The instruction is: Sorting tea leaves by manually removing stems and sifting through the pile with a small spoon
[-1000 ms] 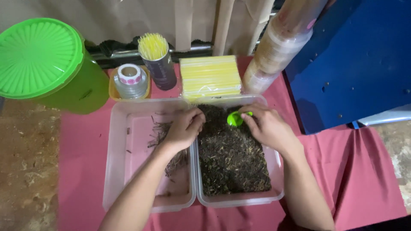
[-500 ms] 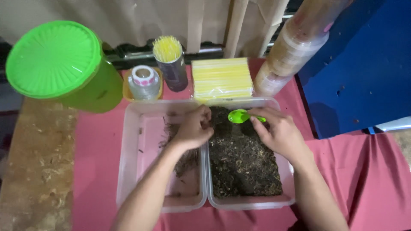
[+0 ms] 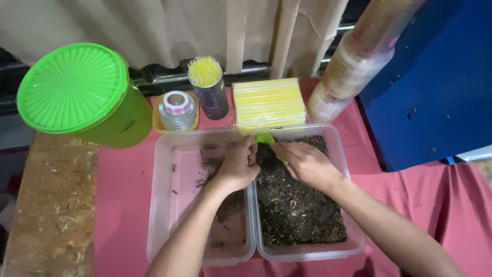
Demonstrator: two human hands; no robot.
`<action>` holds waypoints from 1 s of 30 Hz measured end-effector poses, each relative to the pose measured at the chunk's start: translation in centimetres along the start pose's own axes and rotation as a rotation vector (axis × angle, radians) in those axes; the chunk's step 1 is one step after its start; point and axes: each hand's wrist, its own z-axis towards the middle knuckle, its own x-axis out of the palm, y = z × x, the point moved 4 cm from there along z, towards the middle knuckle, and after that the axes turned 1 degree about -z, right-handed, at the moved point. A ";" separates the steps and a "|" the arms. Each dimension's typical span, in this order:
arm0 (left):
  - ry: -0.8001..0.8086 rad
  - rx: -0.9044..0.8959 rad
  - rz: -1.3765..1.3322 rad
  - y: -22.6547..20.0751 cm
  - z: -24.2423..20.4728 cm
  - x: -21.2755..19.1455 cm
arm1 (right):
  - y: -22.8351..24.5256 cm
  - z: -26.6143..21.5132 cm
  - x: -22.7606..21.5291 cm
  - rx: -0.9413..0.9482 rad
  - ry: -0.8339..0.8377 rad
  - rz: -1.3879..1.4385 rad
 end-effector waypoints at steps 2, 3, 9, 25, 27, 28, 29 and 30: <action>0.002 -0.013 0.039 2.6 0.9 0.8 | 0.7 0.0 -0.9 -0.031 0.043 0.021; 0.010 -0.020 0.090 3.7 1.7 0.7 | 0.8 0.3 -1.2 -0.056 0.075 0.036; 0.013 0.006 0.089 1.4 0.5 0.3 | -1.7 -1.4 -0.9 0.213 0.062 0.302; 0.036 0.003 0.078 2.9 1.3 0.4 | -2.6 -0.7 -2.3 0.670 0.106 0.787; 0.004 0.033 0.079 3.2 1.6 0.5 | -2.5 -1.2 -2.9 0.731 0.095 0.830; 0.006 0.032 0.078 3.2 1.6 0.4 | -2.2 -1.2 -3.7 0.733 0.095 0.830; -0.001 0.025 0.099 3.2 1.6 0.3 | -1.9 -1.3 -4.4 0.754 0.093 0.830; -0.009 0.017 0.120 3.2 1.6 0.2 | -1.7 -1.4 -5.1 0.776 0.090 0.829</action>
